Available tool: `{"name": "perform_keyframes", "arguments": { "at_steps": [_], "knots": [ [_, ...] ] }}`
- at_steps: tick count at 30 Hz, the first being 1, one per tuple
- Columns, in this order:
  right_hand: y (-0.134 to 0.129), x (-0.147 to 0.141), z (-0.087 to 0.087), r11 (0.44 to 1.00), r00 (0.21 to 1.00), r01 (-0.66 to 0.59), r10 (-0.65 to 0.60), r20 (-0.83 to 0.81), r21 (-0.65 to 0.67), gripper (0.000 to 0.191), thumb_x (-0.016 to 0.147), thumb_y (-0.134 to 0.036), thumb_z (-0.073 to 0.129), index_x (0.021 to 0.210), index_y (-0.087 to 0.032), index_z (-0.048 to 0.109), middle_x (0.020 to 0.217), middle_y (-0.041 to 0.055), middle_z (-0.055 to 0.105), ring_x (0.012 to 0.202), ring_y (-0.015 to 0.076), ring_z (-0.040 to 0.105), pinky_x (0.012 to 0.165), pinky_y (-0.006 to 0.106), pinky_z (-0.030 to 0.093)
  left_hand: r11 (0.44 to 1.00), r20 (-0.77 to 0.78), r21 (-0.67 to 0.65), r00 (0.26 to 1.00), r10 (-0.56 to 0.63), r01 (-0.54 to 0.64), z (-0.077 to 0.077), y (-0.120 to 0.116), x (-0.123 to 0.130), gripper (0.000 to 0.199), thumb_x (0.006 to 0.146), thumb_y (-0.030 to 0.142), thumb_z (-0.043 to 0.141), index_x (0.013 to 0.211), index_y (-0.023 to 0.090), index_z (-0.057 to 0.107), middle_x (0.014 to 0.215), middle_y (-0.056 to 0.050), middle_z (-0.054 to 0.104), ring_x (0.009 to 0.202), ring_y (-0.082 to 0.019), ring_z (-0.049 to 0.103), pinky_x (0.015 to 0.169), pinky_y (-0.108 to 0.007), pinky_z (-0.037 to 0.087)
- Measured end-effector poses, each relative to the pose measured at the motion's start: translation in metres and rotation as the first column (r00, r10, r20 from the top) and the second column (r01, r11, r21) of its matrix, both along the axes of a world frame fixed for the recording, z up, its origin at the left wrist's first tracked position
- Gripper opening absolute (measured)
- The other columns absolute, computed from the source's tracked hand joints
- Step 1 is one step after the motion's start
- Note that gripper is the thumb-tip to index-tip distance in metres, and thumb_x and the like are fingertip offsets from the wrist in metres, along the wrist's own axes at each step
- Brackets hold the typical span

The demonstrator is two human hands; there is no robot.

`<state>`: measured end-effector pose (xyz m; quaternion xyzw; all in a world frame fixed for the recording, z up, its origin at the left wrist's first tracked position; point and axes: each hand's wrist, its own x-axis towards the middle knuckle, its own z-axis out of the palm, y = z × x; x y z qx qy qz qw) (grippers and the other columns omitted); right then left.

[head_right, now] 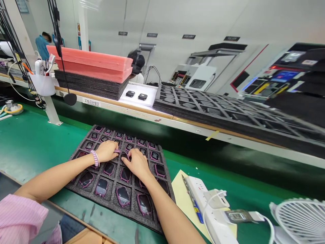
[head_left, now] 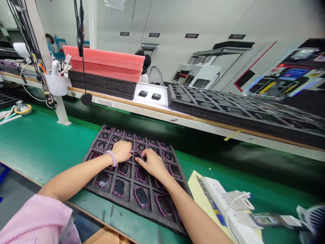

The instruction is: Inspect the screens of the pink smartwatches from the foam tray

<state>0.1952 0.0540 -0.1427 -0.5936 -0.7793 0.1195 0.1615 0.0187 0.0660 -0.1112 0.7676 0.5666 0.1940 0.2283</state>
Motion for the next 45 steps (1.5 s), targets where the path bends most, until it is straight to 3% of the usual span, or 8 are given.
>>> {"name": "perform_keyframes", "arguments": {
  "at_steps": [4, 7, 12, 14, 19, 23, 27, 45],
  "knots": [
    [0.008, 0.007, -0.006, 1.000, 0.944, -0.021, 0.012, -0.331, -0.024, 0.016, 0.088, -0.032, 0.053, 0.085, -0.023, 0.040, 0.079, 0.0035, 0.063, 0.066, 0.0220, 0.058, 0.064, 0.031, 0.042, 0.991, 0.323, -0.137, 0.946, 0.035, 0.010, 0.008, 0.009, -0.008, 0.015, 0.088, 0.021, 0.063, 0.101, 0.017, 0.057, 0.082, -0.003, 0.062, 0.071, -0.018, 0.064, 0.069, -0.029, 0.050],
    [0.009, 0.012, -0.007, 0.990, 0.810, -0.102, 0.026, -0.586, -0.096, 0.024, 0.095, -0.047, 0.043, 0.095, -0.023, 0.039, 0.085, 0.0054, 0.068, 0.059, 0.0187, 0.057, 0.058, 0.030, 0.045, 0.967, 0.556, -0.251, 0.824, 0.107, 0.044, 0.007, 0.011, -0.009, 0.023, 0.095, 0.029, 0.051, 0.114, 0.016, 0.049, 0.078, 0.001, 0.056, 0.054, -0.010, 0.055, 0.054, -0.022, 0.042],
    [0.008, 0.013, -0.006, 0.844, 0.148, -0.469, -0.214, -0.966, -0.259, 0.059, 0.076, -0.050, 0.083, 0.119, -0.021, 0.055, 0.103, 0.0080, 0.070, 0.068, 0.0158, 0.063, 0.065, 0.028, 0.051, 0.949, 0.744, -0.312, 0.632, 0.215, 0.045, -0.006, 0.002, -0.008, 0.035, 0.084, 0.034, 0.067, 0.109, 0.017, 0.049, 0.076, 0.005, 0.045, 0.049, -0.004, 0.039, 0.048, -0.018, 0.029],
    [0.007, 0.012, -0.006, 0.809, 0.070, -0.528, -0.261, -0.963, -0.257, 0.063, 0.075, -0.044, 0.089, 0.125, -0.023, 0.058, 0.109, 0.0063, 0.069, 0.081, 0.0174, 0.069, 0.076, 0.029, 0.054, 0.949, 0.769, -0.315, 0.596, 0.233, 0.035, -0.010, -0.001, -0.008, 0.036, 0.080, 0.031, 0.069, 0.108, 0.018, 0.050, 0.079, 0.005, 0.046, 0.050, -0.004, 0.035, 0.047, -0.019, 0.026],
    [0.003, 0.013, -0.006, 0.794, 0.101, -0.561, -0.219, -0.971, -0.237, 0.052, 0.081, -0.037, 0.089, 0.123, -0.027, 0.061, 0.114, 0.0027, 0.064, 0.098, 0.0234, 0.073, 0.098, 0.038, 0.055, 0.992, 0.765, -0.126, 0.633, 0.113, -0.025, -0.017, -0.004, -0.008, 0.025, 0.078, 0.017, 0.066, 0.102, 0.017, 0.056, 0.090, 0.001, 0.055, 0.070, -0.009, 0.048, 0.067, -0.024, 0.040],
    [0.001, 0.016, -0.005, 0.812, 0.092, -0.553, -0.167, -0.982, -0.190, 0.050, 0.081, -0.035, 0.089, 0.120, -0.028, 0.060, 0.118, 0.0021, 0.063, 0.096, 0.0226, 0.073, 0.094, 0.037, 0.058, 0.999, 0.677, 0.013, 0.736, 0.017, -0.036, -0.022, -0.005, -0.007, 0.025, 0.078, 0.014, 0.064, 0.101, 0.018, 0.056, 0.094, -0.001, 0.058, 0.086, -0.015, 0.052, 0.083, -0.030, 0.041],
    [-0.002, 0.016, -0.001, 0.806, 0.099, -0.559, -0.167, -0.981, -0.194, 0.052, 0.081, -0.036, 0.089, 0.122, -0.028, 0.059, 0.116, 0.0028, 0.064, 0.085, 0.0199, 0.075, 0.080, 0.031, 0.062, 0.998, 0.663, 0.060, 0.748, -0.025, -0.019, -0.027, -0.006, -0.005, 0.034, 0.077, 0.019, 0.067, 0.108, 0.018, 0.053, 0.104, -0.004, 0.059, 0.093, -0.018, 0.055, 0.088, -0.032, 0.043],
    [-0.005, 0.013, 0.002, 0.766, 0.067, -0.629, -0.114, -0.991, -0.131, 0.052, 0.080, -0.029, 0.090, 0.120, -0.026, 0.057, 0.109, 0.0006, 0.065, 0.083, 0.0183, 0.075, 0.079, 0.030, 0.063, 0.985, 0.606, 0.171, 0.790, -0.093, -0.015, -0.021, -0.015, -0.001, 0.031, 0.079, 0.020, 0.057, 0.109, 0.020, 0.050, 0.102, -0.004, 0.060, 0.086, -0.016, 0.058, 0.070, -0.026, 0.045]
  ]
}}
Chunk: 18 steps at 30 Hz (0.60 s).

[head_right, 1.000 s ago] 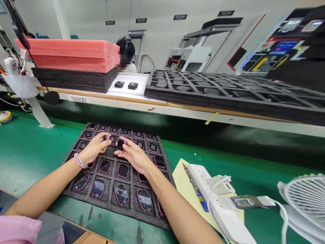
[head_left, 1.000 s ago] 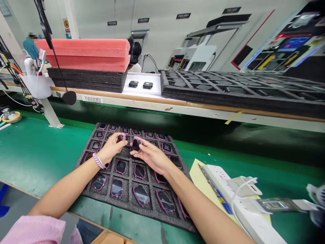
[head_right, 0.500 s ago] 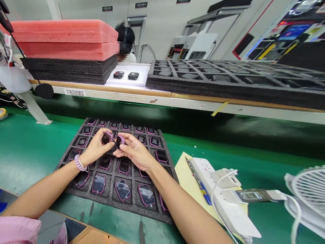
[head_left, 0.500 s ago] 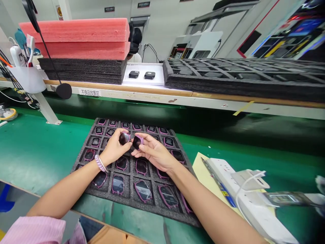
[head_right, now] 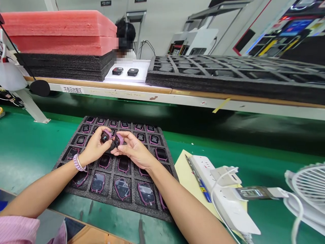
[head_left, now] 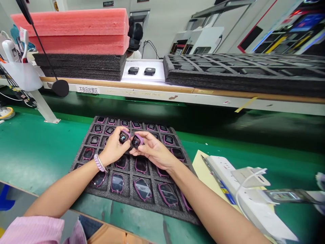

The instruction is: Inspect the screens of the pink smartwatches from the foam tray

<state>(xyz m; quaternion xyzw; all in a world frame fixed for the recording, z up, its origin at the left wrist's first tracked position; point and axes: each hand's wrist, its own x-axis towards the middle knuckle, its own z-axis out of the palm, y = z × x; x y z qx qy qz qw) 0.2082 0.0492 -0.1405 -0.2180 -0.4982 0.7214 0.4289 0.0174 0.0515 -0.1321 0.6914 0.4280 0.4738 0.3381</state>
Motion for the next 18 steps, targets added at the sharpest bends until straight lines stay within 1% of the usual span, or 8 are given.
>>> {"name": "perform_keyframes", "arguments": {
  "at_steps": [5, 8, 11, 15, 18],
  "knots": [
    [-0.0010, 0.0000, 0.0021, 1.000, 1.000, -0.012, 0.012, 0.008, 0.012, 0.052, 0.081, -0.031, 0.090, 0.120, -0.026, 0.057, 0.105, 0.0006, 0.066, 0.083, 0.0177, 0.074, 0.078, 0.029, 0.063, 1.000, 0.004, 0.006, 1.000, 0.002, -0.002, 0.0023, -0.0027, 0.0007, 0.030, 0.082, 0.025, 0.058, 0.111, 0.020, 0.050, 0.107, -0.006, 0.060, 0.092, -0.018, 0.059, 0.072, -0.027, 0.047],
    [-0.0010, -0.0004, 0.0017, 1.000, 1.000, -0.016, 0.016, 0.026, 0.021, 0.053, 0.079, -0.032, 0.090, 0.120, -0.026, 0.057, 0.103, 0.0009, 0.067, 0.082, 0.0178, 0.074, 0.079, 0.031, 0.063, 1.000, -0.016, -0.004, 1.000, -0.012, 0.012, 0.0024, -0.0035, 0.0009, 0.032, 0.080, 0.022, 0.058, 0.111, 0.020, 0.051, 0.103, -0.004, 0.060, 0.087, -0.017, 0.057, 0.071, -0.026, 0.046],
    [-0.0007, -0.0003, 0.0004, 0.999, 0.999, -0.008, 0.007, 0.032, 0.040, 0.052, 0.079, -0.032, 0.090, 0.119, -0.026, 0.056, 0.104, 0.0009, 0.066, 0.081, 0.0180, 0.074, 0.078, 0.031, 0.062, 1.000, -0.023, 0.001, 1.000, -0.016, 0.016, 0.0022, -0.0032, 0.0005, 0.031, 0.079, 0.022, 0.058, 0.110, 0.020, 0.051, 0.101, -0.004, 0.059, 0.084, -0.016, 0.056, 0.069, -0.026, 0.045],
    [-0.0001, 0.0003, -0.0008, 1.000, 1.000, -0.003, 0.003, 0.025, 0.022, 0.052, 0.080, -0.031, 0.090, 0.119, -0.026, 0.055, 0.107, 0.0009, 0.065, 0.082, 0.0176, 0.074, 0.079, 0.031, 0.062, 1.000, 0.000, 0.004, 1.000, -0.012, 0.012, 0.0023, -0.0024, -0.0002, 0.032, 0.080, 0.025, 0.058, 0.111, 0.019, 0.050, 0.107, -0.006, 0.059, 0.089, -0.017, 0.057, 0.069, -0.026, 0.045],
    [0.0003, 0.0007, -0.0009, 1.000, 1.000, 0.002, -0.002, 0.028, 0.024, 0.053, 0.080, -0.032, 0.090, 0.119, -0.026, 0.055, 0.109, 0.0015, 0.065, 0.082, 0.0177, 0.074, 0.079, 0.031, 0.062, 1.000, -0.015, 0.002, 1.000, -0.025, 0.025, 0.0023, -0.0019, -0.0008, 0.032, 0.079, 0.023, 0.058, 0.110, 0.019, 0.050, 0.103, -0.005, 0.060, 0.089, -0.017, 0.058, 0.069, -0.026, 0.045]
  ]
}}
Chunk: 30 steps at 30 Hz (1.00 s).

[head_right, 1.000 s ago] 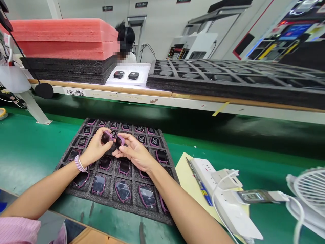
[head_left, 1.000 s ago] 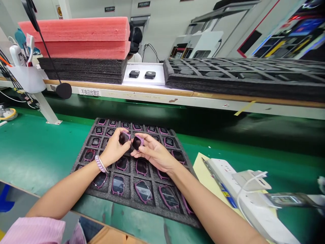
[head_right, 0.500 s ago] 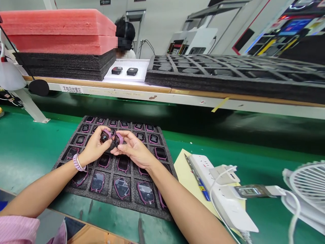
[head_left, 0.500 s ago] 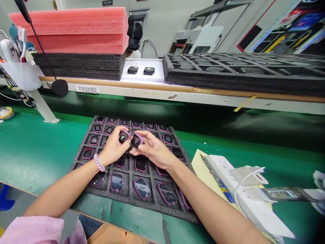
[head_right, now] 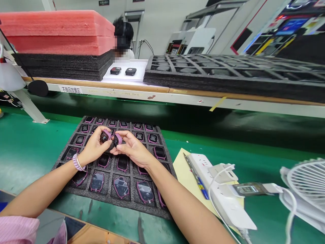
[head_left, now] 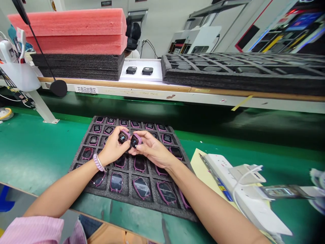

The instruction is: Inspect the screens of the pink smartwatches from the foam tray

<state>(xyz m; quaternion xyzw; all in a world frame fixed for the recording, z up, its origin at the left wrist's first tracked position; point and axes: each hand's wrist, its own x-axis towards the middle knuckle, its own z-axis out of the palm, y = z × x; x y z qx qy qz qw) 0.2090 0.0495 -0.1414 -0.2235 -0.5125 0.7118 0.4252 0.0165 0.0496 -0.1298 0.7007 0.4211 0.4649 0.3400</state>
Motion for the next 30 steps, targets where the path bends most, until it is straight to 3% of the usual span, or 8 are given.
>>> {"name": "perform_keyframes", "arguments": {
  "at_steps": [16, 30],
  "knots": [
    [-0.0007, -0.0001, 0.0002, 1.000, 1.000, 0.011, -0.011, 0.011, 0.012, 0.053, 0.080, -0.033, 0.090, 0.120, -0.026, 0.056, 0.105, 0.0010, 0.065, 0.082, 0.0184, 0.073, 0.079, 0.032, 0.062, 0.999, 0.019, 0.029, 0.999, -0.028, 0.028, -0.0033, 0.0017, 0.0003, 0.033, 0.080, 0.022, 0.059, 0.111, 0.021, 0.050, 0.107, -0.005, 0.061, 0.098, -0.019, 0.059, 0.087, -0.031, 0.047],
    [-0.0015, -0.0002, 0.0019, 1.000, 1.000, 0.003, -0.004, 0.023, 0.022, 0.052, 0.079, -0.033, 0.090, 0.118, -0.025, 0.056, 0.104, 0.0016, 0.066, 0.081, 0.0190, 0.074, 0.078, 0.033, 0.063, 1.000, -0.011, 0.008, 1.000, -0.010, 0.010, -0.0002, 0.0000, 0.0001, 0.031, 0.079, 0.021, 0.059, 0.109, 0.020, 0.050, 0.104, -0.004, 0.061, 0.093, -0.018, 0.058, 0.083, -0.030, 0.047]
  ]
}}
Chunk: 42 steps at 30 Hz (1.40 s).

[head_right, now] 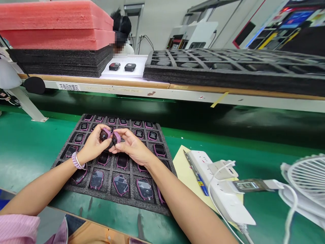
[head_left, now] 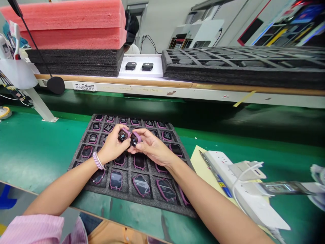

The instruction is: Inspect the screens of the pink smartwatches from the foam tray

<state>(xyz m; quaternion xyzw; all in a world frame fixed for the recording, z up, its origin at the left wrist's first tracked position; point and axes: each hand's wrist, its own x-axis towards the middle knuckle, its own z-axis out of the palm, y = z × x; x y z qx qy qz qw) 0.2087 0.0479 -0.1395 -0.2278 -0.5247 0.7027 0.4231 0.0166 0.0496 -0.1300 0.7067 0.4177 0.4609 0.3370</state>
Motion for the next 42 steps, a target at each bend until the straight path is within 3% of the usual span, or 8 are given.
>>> {"name": "perform_keyframes", "arguments": {
  "at_steps": [13, 22, 25, 27, 31, 33, 37, 42],
  "knots": [
    [0.000, 0.000, -0.001, 1.000, 1.000, -0.010, 0.010, -0.018, 0.013, 0.050, 0.080, -0.031, 0.089, 0.118, -0.026, 0.056, 0.107, 0.0013, 0.065, 0.082, 0.0186, 0.073, 0.078, 0.033, 0.063, 1.000, -0.004, 0.006, 1.000, -0.015, 0.015, 0.000, 0.000, 0.000, 0.031, 0.079, 0.023, 0.058, 0.108, 0.020, 0.051, 0.098, -0.003, 0.059, 0.086, -0.017, 0.056, 0.075, -0.028, 0.045],
    [-0.001, 0.000, 0.000, 0.999, 1.000, -0.011, 0.011, -0.003, 0.033, 0.049, 0.083, -0.035, 0.087, 0.121, -0.026, 0.057, 0.097, -0.0002, 0.065, 0.077, 0.0160, 0.070, 0.072, 0.027, 0.058, 1.000, 0.019, -0.003, 1.000, -0.016, 0.016, -0.001, 0.002, 0.000, 0.028, 0.080, 0.024, 0.059, 0.107, 0.019, 0.052, 0.098, -0.003, 0.059, 0.087, -0.017, 0.056, 0.078, -0.028, 0.045],
    [0.000, 0.001, 0.000, 1.000, 1.000, 0.004, -0.004, 0.001, 0.013, 0.050, 0.084, -0.035, 0.086, 0.124, -0.025, 0.059, 0.096, 0.0004, 0.065, 0.076, 0.0164, 0.069, 0.069, 0.027, 0.055, 1.000, 0.081, -0.021, 0.997, 0.006, -0.005, -0.002, 0.004, 0.001, 0.027, 0.081, 0.026, 0.062, 0.105, 0.018, 0.053, 0.103, -0.004, 0.059, 0.096, -0.017, 0.057, 0.087, -0.029, 0.046],
    [0.002, 0.002, 0.000, 0.999, 0.999, 0.006, -0.008, -0.031, -0.054, 0.051, 0.085, -0.034, 0.084, 0.128, -0.025, 0.058, 0.098, 0.0022, 0.067, 0.080, 0.0185, 0.070, 0.072, 0.028, 0.055, 0.997, 0.158, -0.075, 0.987, 0.019, -0.007, -0.001, 0.005, 0.001, 0.034, 0.079, 0.027, 0.067, 0.109, 0.017, 0.054, 0.104, -0.005, 0.059, 0.098, -0.017, 0.057, 0.090, -0.029, 0.046],
    [0.010, 0.004, -0.001, 0.977, 0.991, 0.009, -0.037, -0.127, -0.212, 0.048, 0.084, -0.027, 0.077, 0.129, -0.022, 0.057, 0.102, 0.0061, 0.070, 0.082, 0.0209, 0.071, 0.074, 0.030, 0.055, 0.935, 0.346, -0.329, 0.938, -0.007, 0.128, 0.005, 0.003, 0.001, 0.059, 0.079, 0.030, 0.068, 0.131, 0.017, 0.046, 0.097, -0.002, 0.059, 0.067, -0.010, 0.057, 0.062, -0.023, 0.048],
    [0.014, 0.006, -0.003, 0.970, 0.986, 0.021, -0.061, -0.158, -0.243, 0.044, 0.083, -0.026, 0.074, 0.124, -0.021, 0.059, 0.105, 0.0075, 0.070, 0.079, 0.0203, 0.070, 0.072, 0.031, 0.055, 0.897, 0.439, -0.393, 0.899, -0.013, 0.205, 0.009, 0.001, 0.001, 0.062, 0.078, 0.029, 0.066, 0.135, 0.017, 0.045, 0.093, -0.001, 0.060, 0.059, -0.008, 0.058, 0.056, -0.022, 0.047],
    [0.016, 0.007, -0.005, 0.970, 0.982, 0.060, -0.100, -0.162, -0.238, 0.035, 0.083, -0.026, 0.070, 0.117, -0.021, 0.063, 0.106, 0.0063, 0.070, 0.073, 0.0180, 0.068, 0.068, 0.030, 0.055, 0.866, 0.517, -0.430, 0.856, 0.005, 0.254, 0.013, 0.001, 0.001, 0.055, 0.076, 0.027, 0.066, 0.129, 0.017, 0.053, 0.090, -0.001, 0.062, 0.061, -0.012, 0.067, 0.060, -0.023, 0.056],
    [0.013, 0.005, -0.006, 0.976, 0.986, 0.087, -0.113, -0.122, -0.201, 0.040, 0.083, -0.027, 0.073, 0.120, -0.020, 0.060, 0.096, 0.0049, 0.070, 0.075, 0.0204, 0.071, 0.070, 0.030, 0.055, 0.858, 0.510, -0.449, 0.860, 0.015, 0.251, 0.012, 0.003, 0.001, 0.053, 0.077, 0.025, 0.065, 0.128, 0.015, 0.053, 0.088, -0.002, 0.063, 0.063, -0.015, 0.071, 0.063, -0.025, 0.061]
  ]
}}
